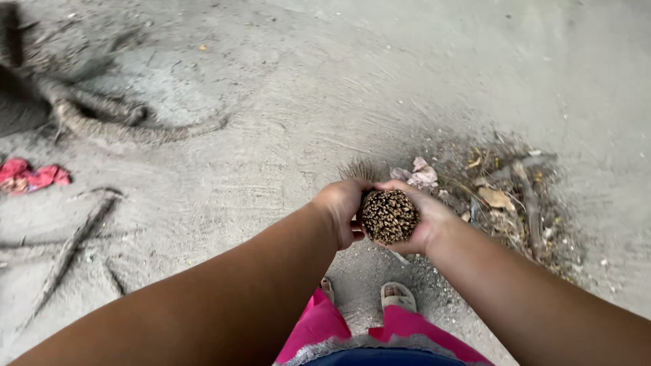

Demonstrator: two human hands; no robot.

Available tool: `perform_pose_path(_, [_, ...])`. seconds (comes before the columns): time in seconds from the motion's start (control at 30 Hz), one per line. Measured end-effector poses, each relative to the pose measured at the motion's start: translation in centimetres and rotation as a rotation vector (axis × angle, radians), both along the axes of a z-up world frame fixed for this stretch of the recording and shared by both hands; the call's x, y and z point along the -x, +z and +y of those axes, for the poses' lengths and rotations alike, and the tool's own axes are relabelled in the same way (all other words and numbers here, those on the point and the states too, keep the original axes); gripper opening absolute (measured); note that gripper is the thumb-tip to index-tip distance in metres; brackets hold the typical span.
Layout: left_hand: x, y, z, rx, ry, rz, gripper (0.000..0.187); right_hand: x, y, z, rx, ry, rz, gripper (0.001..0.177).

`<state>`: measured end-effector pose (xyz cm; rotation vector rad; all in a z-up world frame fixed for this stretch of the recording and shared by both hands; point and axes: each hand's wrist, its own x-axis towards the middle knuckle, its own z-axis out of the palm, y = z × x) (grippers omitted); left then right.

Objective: The person sweeps debris on the ground into a pile using a stick broom.

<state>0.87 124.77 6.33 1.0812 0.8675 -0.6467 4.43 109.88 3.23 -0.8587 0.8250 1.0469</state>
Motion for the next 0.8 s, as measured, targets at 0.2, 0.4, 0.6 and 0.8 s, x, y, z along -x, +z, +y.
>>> perform_pose_path(0.2, [-0.9, -1.9, 0.8, 0.023, -0.109, 0.003, 0.024, 0.0, -1.1, 0.9, 0.141, 0.002, 0.037, 0.036])
perform_pose_path(0.4, [-1.0, -1.2, -0.2, -0.011, 0.012, 0.137, 0.030, 0.7, -2.9, 0.8, -0.094, -0.189, 0.159, 0.023])
perform_pose_path(0.6, [-1.1, 0.9, -4.8, -0.067, -0.198, 0.177, 0.043, 2.1, -5.6, -3.8, 0.114, -0.412, 0.309, 0.028])
perform_pose_path(0.8, [-2.0, -2.9, -12.5, 0.089, -0.297, 0.181, 0.030, 2.3, -9.4, -11.5, -0.063, -0.272, 0.202, 0.045])
